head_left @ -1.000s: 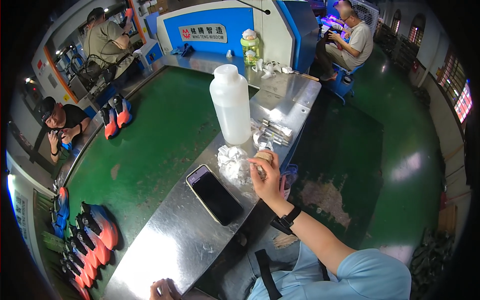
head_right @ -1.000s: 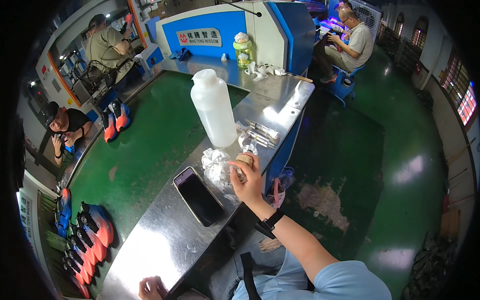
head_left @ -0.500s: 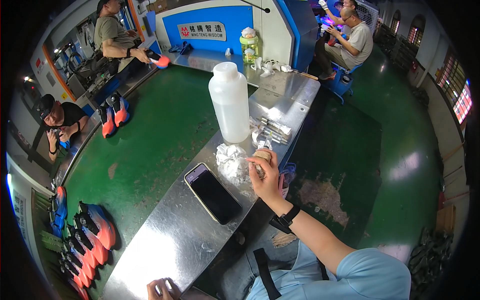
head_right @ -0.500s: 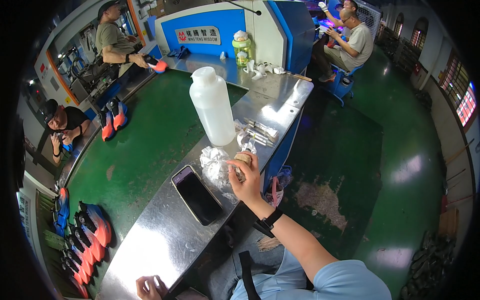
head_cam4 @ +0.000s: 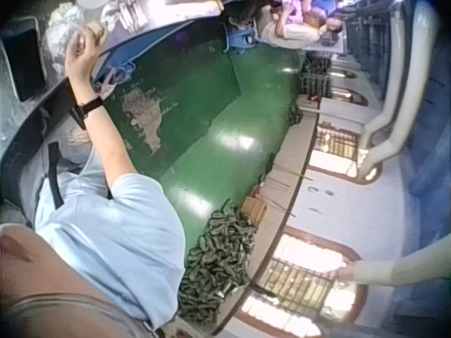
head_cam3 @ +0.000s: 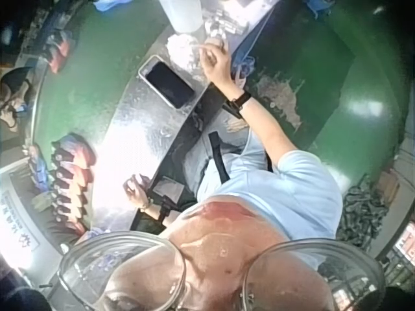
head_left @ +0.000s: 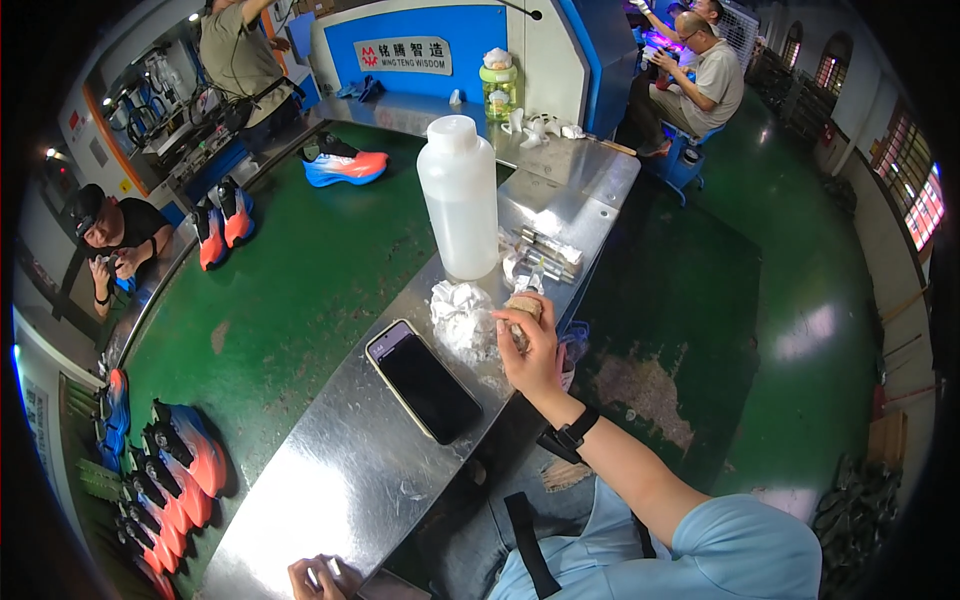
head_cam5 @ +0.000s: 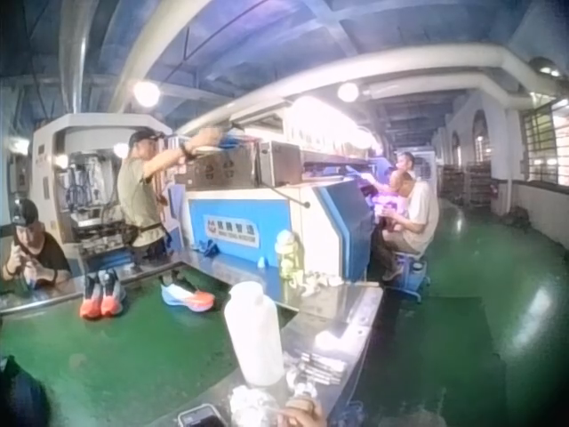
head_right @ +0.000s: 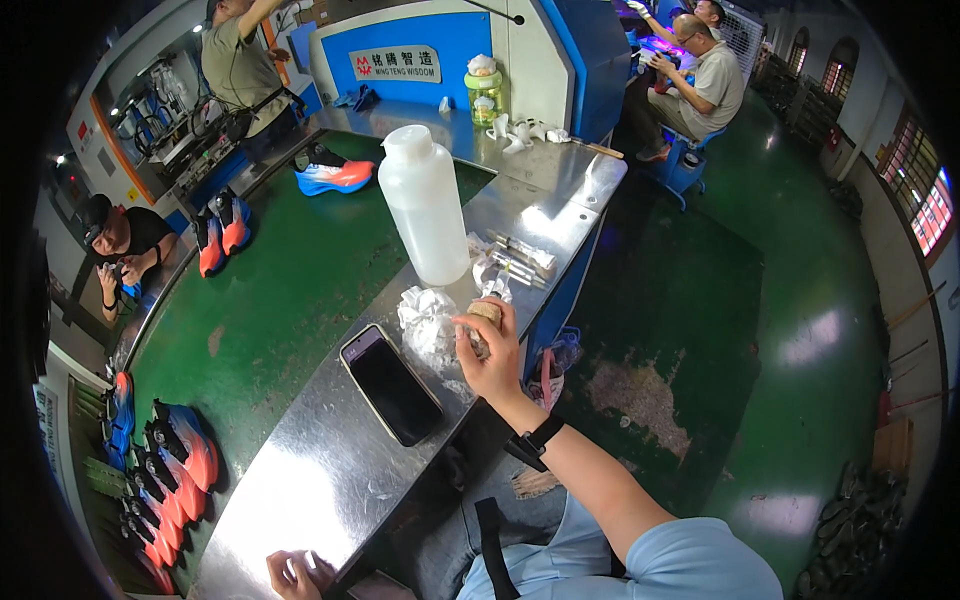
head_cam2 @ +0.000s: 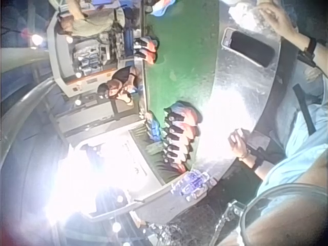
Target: Applying adhesive to shoe components using a syringe.
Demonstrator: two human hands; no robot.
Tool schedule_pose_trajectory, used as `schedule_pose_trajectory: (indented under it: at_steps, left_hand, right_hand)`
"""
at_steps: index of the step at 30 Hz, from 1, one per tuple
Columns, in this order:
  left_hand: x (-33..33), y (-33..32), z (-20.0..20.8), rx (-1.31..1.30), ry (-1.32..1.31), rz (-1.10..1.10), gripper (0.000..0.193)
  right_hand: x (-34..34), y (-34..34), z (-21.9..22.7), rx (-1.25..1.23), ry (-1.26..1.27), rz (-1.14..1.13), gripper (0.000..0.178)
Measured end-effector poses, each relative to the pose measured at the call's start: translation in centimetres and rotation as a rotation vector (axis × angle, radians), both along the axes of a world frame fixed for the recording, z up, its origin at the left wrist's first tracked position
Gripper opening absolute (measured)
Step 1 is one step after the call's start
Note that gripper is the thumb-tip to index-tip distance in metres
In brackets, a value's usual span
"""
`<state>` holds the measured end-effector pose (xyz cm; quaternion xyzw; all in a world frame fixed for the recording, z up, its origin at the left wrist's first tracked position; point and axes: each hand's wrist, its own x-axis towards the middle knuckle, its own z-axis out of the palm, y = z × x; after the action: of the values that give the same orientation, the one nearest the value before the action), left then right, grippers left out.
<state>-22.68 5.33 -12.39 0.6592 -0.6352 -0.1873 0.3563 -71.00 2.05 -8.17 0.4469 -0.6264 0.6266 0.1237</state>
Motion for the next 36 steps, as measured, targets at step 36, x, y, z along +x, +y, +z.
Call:
schedule_pose_trajectory:
  at_steps: [36]
  left_hand:
    - [1.0,-0.1,-1.2,0.053,0.266,-0.084,0.016]
  right_hand:
    - [0.0,-0.3,-0.5,0.001,0.014,-0.026,0.015]
